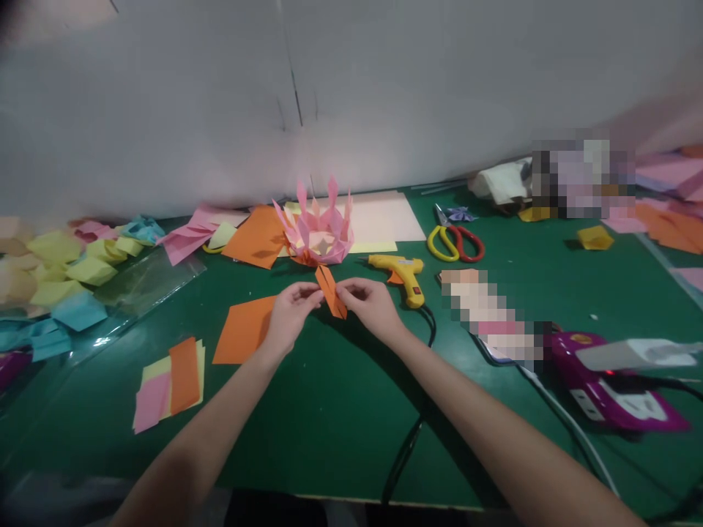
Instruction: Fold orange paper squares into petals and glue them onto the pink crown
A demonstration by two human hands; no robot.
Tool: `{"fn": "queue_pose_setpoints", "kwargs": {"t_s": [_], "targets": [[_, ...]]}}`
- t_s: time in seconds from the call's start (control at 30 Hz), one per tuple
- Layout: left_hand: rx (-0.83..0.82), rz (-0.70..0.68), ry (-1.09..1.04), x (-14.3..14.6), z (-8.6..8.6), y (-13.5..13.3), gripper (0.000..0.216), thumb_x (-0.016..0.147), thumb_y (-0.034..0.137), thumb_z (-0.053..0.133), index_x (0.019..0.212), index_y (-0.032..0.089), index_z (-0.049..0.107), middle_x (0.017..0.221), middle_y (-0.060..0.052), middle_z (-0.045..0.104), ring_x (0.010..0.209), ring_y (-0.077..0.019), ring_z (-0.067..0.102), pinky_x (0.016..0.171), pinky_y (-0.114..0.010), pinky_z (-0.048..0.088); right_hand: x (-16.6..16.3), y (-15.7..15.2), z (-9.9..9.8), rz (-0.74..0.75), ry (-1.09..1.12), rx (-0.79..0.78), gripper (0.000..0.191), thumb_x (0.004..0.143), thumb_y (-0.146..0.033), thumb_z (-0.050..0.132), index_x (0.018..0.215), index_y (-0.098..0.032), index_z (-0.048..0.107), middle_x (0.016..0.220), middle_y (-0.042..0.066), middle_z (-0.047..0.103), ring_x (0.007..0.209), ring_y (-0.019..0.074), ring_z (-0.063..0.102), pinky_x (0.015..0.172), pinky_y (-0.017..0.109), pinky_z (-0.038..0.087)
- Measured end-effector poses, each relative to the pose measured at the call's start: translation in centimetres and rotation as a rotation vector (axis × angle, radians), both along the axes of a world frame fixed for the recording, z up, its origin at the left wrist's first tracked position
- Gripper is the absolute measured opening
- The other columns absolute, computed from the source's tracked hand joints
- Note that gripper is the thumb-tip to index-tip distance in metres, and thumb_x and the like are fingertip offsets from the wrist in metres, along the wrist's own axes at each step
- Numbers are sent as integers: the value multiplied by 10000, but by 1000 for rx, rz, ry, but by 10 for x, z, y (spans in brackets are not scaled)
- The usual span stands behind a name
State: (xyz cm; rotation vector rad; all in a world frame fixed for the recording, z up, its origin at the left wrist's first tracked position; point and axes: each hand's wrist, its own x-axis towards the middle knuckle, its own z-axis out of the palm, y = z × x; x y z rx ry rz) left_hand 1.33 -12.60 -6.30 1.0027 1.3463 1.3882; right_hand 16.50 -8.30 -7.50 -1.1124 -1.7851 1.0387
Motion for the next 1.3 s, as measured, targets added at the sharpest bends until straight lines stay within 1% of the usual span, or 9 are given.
{"fn": "queue_pose_setpoints", "kwargs": {"t_s": [0.1, 0.17, 0.3, 0.37, 0.5, 0.73, 0.93, 1.07, 1.3], "targets": [[-36, -57, -10, 2, -4, 2, 227, 681, 310, 708, 792, 136, 613, 754, -29, 639, 652, -121, 605, 698, -296, 518, 1, 2, 1, 41, 82, -49, 345, 783, -438, 565, 887, -127, 673, 696, 52, 674, 561, 135, 586, 531, 266, 486], [-25, -84, -20, 1, -3, 3, 224, 696, 307, 697, 803, 131, 607, 761, -28, 635, 657, -117, 605, 692, -291, 523, 2, 3, 2, 85, 161, -90, 358, 793, -406, 576, 1018, -135, 641, 691, 28, 655, 571, 125, 582, 557, 269, 495], [15, -205, -50, -5, 3, 5, 420, 724, 259, 676, 1110, 161, 540, 742, 8, 610, 658, -107, 603, 684, -275, 514, 7, 8, 3, 309, 362, -224, 526, 815, -310, 593, 1303, -193, 434, 799, -2, 610, 609, 102, 569, 569, 251, 491], [-9, -361, -86, -10, 7, 6, 536, 735, 241, 668, 1222, 197, 449, 745, 23, 599, 662, -112, 616, 682, -277, 508, 11, 12, 4, 435, 387, -287, 539, 813, -270, 603, 1309, -203, 405, 860, 5, 605, 685, 110, 601, 617, 259, 503], [-73, -563, -78, -20, 12, 9, 501, 739, 222, 671, 1171, 200, 417, 757, 17, 603, 660, -111, 615, 672, -265, 487, 17, 18, 4, 545, 381, -374, 448, 789, -238, 641, 1193, -185, 453, 811, -10, 621, 767, 121, 628, 729, 283, 498], [-109, -617, -5, -25, 13, 8, 430, 746, 246, 670, 1103, 199, 436, 753, 14, 584, 675, -121, 601, 685, -284, 472, 16, 16, 6, 568, 339, -365, 355, 754, -289, 681, 1011, -201, 452, 750, -39, 587, 660, 98, 583, 649, 265, 487], [-107, -760, -19, -28, 18, 6, 326, 800, 231, 617, 1027, 233, 384, 863, -7, 585, 709, -111, 593, 693, -280, 461, 18, 13, 4, 608, 272, -239, 280, 809, -284, 631, 989, -220, 425, 864, -15, 514, 795, 117, 561, 706, 282, 484], [-103, -807, -20, -28, 18, 6, 268, 808, 205, 598, 956, 230, 376, 881, 2, 561, 719, -102, 586, 699, -276, 461, 19, 12, 2, 610, 246, -203, 243, 826, -306, 608, 956, -218, 423, 836, -17, 483, 749, 114, 525, 664, 270, 468], [-23, -735, 84, -20, 10, 8, 224, 796, 172, 565, 914, 225, 382, 925, 1, 540, 728, -96, 546, 610, -228, 464, 13, 8, 2, 434, 223, -190, 199, 854, -344, 563, 824, -204, 425, 705, -62, 408, 547, 69, 443, 507, 217, 387]]}}
